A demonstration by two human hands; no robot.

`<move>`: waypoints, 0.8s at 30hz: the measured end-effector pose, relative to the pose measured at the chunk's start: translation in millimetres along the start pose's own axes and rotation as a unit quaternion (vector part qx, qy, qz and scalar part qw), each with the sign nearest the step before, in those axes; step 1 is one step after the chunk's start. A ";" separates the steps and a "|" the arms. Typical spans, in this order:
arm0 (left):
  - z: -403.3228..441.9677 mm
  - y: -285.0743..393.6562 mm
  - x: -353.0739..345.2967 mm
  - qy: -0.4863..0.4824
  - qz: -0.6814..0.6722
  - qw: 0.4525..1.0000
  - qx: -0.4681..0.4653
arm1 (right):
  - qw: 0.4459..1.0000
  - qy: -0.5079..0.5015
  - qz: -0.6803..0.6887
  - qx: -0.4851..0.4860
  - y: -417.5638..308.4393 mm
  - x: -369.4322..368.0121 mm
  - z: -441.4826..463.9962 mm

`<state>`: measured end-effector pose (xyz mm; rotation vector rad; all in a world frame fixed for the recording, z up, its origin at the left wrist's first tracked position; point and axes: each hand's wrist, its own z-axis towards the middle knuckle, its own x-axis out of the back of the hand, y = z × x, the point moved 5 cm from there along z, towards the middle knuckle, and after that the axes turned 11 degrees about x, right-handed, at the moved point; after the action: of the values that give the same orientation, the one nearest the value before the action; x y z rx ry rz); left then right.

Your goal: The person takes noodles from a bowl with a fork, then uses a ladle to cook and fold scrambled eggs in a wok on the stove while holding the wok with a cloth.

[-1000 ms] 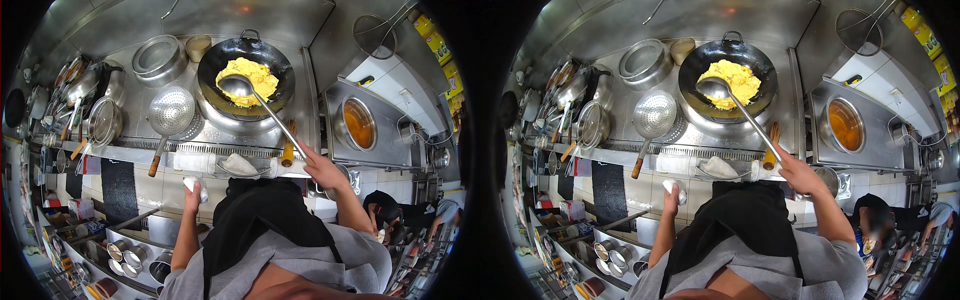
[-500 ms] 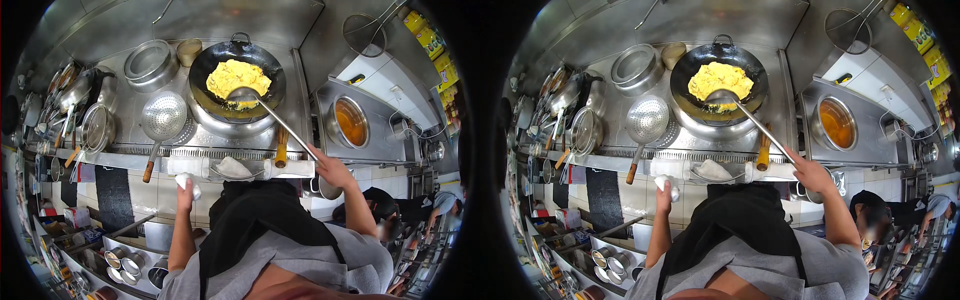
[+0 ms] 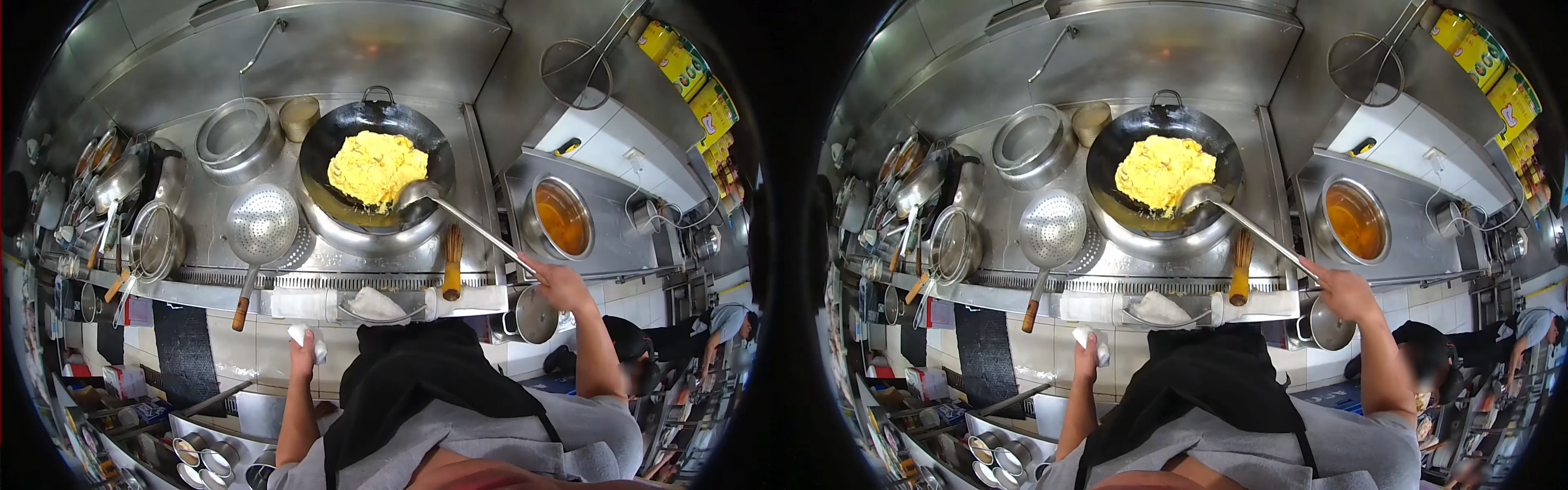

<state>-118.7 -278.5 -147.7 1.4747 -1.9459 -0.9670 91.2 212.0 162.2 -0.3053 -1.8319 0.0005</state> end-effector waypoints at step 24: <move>2.5 -73.1 6.5 0.042 0.071 0.994 0.073 | 0.683 0.045 0.728 -0.034 -52.6 -92.9 136.8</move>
<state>-78.8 -295.6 -206.9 1.4081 -2.0651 -0.7041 -26.1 163.4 44.0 -1.7039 -1.0345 1.0019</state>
